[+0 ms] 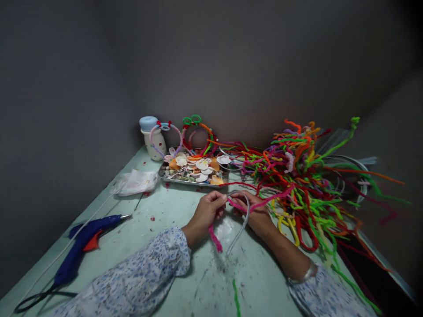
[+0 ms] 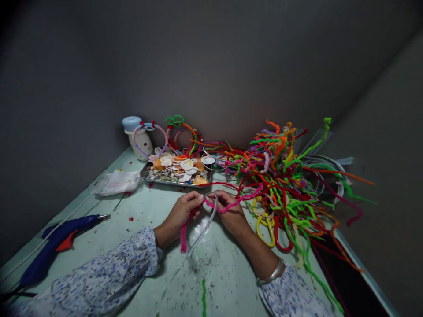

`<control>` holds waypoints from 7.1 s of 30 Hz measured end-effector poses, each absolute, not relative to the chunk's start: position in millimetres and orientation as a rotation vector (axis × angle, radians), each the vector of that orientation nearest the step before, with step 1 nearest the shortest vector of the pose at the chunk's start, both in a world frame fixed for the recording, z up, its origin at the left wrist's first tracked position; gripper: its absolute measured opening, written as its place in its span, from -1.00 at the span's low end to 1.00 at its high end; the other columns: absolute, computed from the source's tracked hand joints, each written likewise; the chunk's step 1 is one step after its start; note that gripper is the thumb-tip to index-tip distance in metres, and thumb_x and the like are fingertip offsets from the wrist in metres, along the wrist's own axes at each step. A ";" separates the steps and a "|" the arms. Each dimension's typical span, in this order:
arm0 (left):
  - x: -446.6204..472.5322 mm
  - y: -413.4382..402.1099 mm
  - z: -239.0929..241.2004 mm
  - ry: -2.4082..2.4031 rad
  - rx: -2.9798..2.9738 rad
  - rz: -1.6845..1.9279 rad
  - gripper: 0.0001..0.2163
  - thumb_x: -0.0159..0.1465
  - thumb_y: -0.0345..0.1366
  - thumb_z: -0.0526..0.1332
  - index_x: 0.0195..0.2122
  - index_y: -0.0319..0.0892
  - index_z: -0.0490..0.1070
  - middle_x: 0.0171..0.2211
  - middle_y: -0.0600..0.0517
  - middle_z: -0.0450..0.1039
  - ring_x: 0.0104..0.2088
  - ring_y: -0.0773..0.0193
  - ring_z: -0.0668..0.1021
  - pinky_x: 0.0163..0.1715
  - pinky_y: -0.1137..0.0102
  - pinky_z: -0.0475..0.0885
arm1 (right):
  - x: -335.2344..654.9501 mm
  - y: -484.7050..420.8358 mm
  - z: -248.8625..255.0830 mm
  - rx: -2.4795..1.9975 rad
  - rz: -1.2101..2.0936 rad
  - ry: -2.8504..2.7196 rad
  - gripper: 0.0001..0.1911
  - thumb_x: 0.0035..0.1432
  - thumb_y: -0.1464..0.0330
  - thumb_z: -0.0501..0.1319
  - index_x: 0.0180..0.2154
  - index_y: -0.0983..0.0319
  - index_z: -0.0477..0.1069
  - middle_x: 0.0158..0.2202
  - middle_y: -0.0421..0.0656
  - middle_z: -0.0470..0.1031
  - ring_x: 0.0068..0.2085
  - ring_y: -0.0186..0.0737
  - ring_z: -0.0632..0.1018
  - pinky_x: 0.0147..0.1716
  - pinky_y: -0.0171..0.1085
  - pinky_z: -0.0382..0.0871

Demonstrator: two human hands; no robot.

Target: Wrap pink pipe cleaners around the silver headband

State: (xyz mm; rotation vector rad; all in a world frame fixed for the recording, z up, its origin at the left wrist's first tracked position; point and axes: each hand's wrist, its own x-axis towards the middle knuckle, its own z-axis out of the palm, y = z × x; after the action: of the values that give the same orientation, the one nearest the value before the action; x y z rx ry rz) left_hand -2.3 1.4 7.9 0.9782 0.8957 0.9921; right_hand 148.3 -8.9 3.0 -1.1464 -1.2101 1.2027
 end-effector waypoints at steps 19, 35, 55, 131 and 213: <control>-2.6 -2.4 4.5 1.110 1.438 1.026 -0.81 0.16 -0.19 0.19 -0.46 -0.21 0.40 -0.55 0.10 0.33 -0.53 0.39 0.32 -0.50 0.49 0.19 | 159.3 -5.3 -3.2 -1.134 1.037 -1.347 -0.79 -0.01 0.18 0.33 -0.35 0.16 0.51 -0.32 -0.13 0.51 -0.29 -0.15 0.52 -0.29 -0.20 0.40; -3.5 -5.8 6.4 1.261 1.833 1.028 -0.85 0.19 -0.28 0.13 -0.49 -0.20 0.32 -0.56 0.12 0.29 -0.51 0.39 0.33 -0.47 0.49 0.17 | 159.9 -7.0 4.3 -1.079 1.050 -1.388 -0.76 -0.03 0.18 0.33 -0.42 0.24 0.49 -0.37 -0.15 0.43 -0.50 -0.34 0.40 -0.56 -0.33 0.29; -2.6 -8.0 6.2 1.181 1.720 1.059 -0.89 0.19 -0.27 0.15 -0.35 -0.21 0.36 -0.48 0.09 0.34 -0.49 0.40 0.35 -0.49 0.50 0.23 | 161.3 -4.2 -2.2 -1.045 1.074 -1.419 -0.82 0.04 0.23 0.28 -0.39 0.21 0.45 -0.38 -0.19 0.42 -0.48 -0.32 0.40 -0.51 -0.31 0.28; -3.6 -0.8 12.8 1.056 1.286 1.239 -0.83 0.14 -0.22 0.24 -0.35 -0.23 0.45 -0.37 0.03 0.40 -0.38 0.35 0.43 -0.35 0.46 0.35 | 150.9 -11.0 -2.0 -1.126 1.223 -1.549 -0.70 0.14 0.16 0.18 -0.32 0.22 0.56 -0.42 -0.16 0.53 -0.35 -0.21 0.49 -0.31 -0.23 0.36; -6.4 0.8 15.8 0.652 0.798 0.751 -0.69 0.02 -0.15 0.36 -0.36 -0.23 0.31 -0.56 0.12 0.28 -0.68 0.56 0.25 -0.76 0.61 0.00 | 159.8 -7.8 -10.8 -1.049 1.352 -1.198 -0.78 0.02 0.22 0.31 -0.32 0.23 0.48 -0.54 -0.25 0.43 -0.50 -0.34 0.38 -0.50 -0.35 0.22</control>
State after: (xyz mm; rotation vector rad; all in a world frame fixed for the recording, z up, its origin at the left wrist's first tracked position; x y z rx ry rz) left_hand -6.4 0.8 15.8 0.7981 0.6519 0.7513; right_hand 159.8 -7.8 -10.8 -1.0488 -1.1984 1.3521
